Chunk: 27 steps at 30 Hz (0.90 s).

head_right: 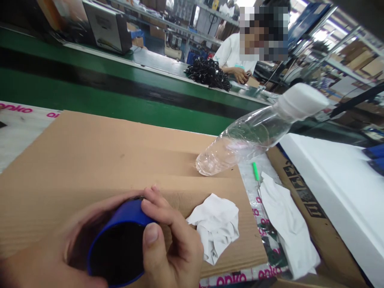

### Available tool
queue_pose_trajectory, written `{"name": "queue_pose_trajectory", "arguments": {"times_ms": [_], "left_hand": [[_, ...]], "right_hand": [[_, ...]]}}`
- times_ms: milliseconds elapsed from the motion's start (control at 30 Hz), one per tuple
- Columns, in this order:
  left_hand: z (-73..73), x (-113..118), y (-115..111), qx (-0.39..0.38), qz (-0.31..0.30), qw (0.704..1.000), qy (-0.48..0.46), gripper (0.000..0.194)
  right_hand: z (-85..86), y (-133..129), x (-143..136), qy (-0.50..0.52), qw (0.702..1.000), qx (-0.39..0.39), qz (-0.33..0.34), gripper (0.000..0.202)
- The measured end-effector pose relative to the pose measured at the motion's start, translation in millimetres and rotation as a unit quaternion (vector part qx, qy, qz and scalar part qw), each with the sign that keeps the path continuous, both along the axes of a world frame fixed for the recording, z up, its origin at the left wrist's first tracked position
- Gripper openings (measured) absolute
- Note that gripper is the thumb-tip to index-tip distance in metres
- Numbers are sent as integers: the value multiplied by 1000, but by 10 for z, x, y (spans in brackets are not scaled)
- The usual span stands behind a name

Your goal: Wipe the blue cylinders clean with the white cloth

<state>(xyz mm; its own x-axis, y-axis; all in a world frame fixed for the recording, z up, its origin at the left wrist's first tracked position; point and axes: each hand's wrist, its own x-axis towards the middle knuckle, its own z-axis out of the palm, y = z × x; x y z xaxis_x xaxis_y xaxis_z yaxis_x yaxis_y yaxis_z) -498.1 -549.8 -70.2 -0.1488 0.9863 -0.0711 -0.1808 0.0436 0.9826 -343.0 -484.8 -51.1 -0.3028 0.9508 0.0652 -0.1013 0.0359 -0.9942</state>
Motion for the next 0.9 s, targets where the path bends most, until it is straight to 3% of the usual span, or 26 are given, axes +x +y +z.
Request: {"name": "queue_pose_trajectory", "arguments": {"times_ms": [67, 167, 233, 300, 433, 533, 633, 767, 833, 900], "left_hand": [[42, 12, 26, 9, -27, 999, -28, 69], [-1, 40, 9, 42, 38, 994, 95, 79], [-71, 45, -23, 58, 110, 974, 191, 74], [-129, 26, -49, 67, 141, 954, 256, 67], [-146, -63, -55, 91, 110, 928, 345, 62], [-122, -111, -56, 104, 105, 908, 391, 55], [-116, -112, -61, 128, 88, 890, 429, 62], [-71, -48, -2, 110, 126, 915, 367, 53], [-16, -10, 62, 88, 148, 927, 333, 54], [44, 13, 125, 80, 151, 936, 309, 55]], "right_hand": [[-19, 1, -25, 10, 1000, -4, -3, 19], [-151, -38, -66, 8, 1000, 9, -4, 19], [-280, -87, -99, -3, 1000, 27, -1, 40], [-389, -133, -133, -14, 999, 46, 4, 61], [-420, -170, -165, 8, 999, 42, 14, 64], [-325, -147, -147, 59, 997, -41, 18, 58], [-269, -106, -121, 123, 974, -189, 33, 48], [-304, -31, -81, 144, 930, -328, 79, 56], [-319, 50, -34, 94, 954, -280, 56, 56], [-312, 177, 39, 23, 991, -127, 22, 39]]}}
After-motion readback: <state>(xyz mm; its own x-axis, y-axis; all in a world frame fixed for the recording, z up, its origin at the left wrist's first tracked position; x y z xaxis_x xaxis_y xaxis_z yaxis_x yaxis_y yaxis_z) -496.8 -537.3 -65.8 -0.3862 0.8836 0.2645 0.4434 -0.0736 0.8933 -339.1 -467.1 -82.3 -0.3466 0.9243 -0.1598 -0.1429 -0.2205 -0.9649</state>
